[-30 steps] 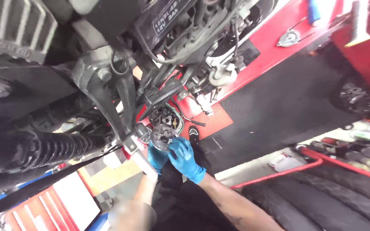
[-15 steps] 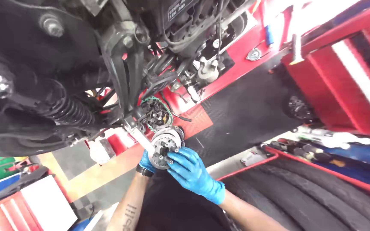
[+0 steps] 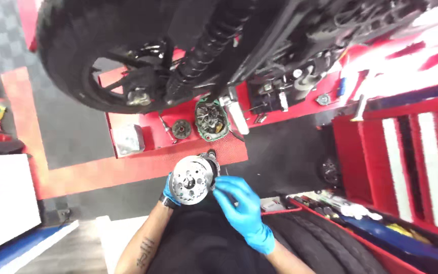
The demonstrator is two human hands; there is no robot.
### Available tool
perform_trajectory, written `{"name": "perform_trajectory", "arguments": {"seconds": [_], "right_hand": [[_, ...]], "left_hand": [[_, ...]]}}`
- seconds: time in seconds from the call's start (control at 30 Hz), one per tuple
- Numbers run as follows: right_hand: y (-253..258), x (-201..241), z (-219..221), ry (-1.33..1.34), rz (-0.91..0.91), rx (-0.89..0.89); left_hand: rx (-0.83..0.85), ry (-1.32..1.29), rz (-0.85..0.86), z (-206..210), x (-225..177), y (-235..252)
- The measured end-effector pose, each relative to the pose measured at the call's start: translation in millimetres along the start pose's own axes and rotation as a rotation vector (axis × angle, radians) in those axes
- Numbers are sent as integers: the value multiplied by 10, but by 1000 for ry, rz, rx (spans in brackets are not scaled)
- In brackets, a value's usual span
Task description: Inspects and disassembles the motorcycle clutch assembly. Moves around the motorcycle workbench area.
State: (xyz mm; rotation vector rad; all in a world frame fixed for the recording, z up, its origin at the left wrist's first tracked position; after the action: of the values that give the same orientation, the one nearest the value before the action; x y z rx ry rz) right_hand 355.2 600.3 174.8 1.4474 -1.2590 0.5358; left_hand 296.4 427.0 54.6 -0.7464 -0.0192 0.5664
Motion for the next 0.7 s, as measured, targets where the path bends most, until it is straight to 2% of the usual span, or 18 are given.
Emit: {"name": "perform_trajectory", "arguments": {"seconds": [0.1,0.17,0.37,0.5,0.63,0.7], "right_hand": [[75,-140,221,298,379,-31],[107,-123,441,456,492,5],[271,173,874,421,398,139],[197,275,971,348,412,201],[124,371,1071,329,372,257],[95,420,1126,322,367,280]], "left_hand": [[91,20,120,-103,-144,-417],[109,-19,174,-127,-230,-568],[235,-102,306,-87,-390,-877],[364,-240,278,-55,-411,-941],[390,-286,280,-69,-463,-971],[464,-313,267,-74,-479,-959]]}}
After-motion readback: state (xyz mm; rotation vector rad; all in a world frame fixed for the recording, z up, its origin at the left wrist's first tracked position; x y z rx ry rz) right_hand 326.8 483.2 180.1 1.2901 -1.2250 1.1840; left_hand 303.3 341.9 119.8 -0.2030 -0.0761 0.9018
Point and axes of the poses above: each hand's wrist, its own y-axis towards the middle knuckle, its own z-axis out of the palm, x = y × z, the point moved 8 cm from there along y, towards the middle knuckle, and after that the axes turned 14 degrees about -z, right-handed, at the moved point
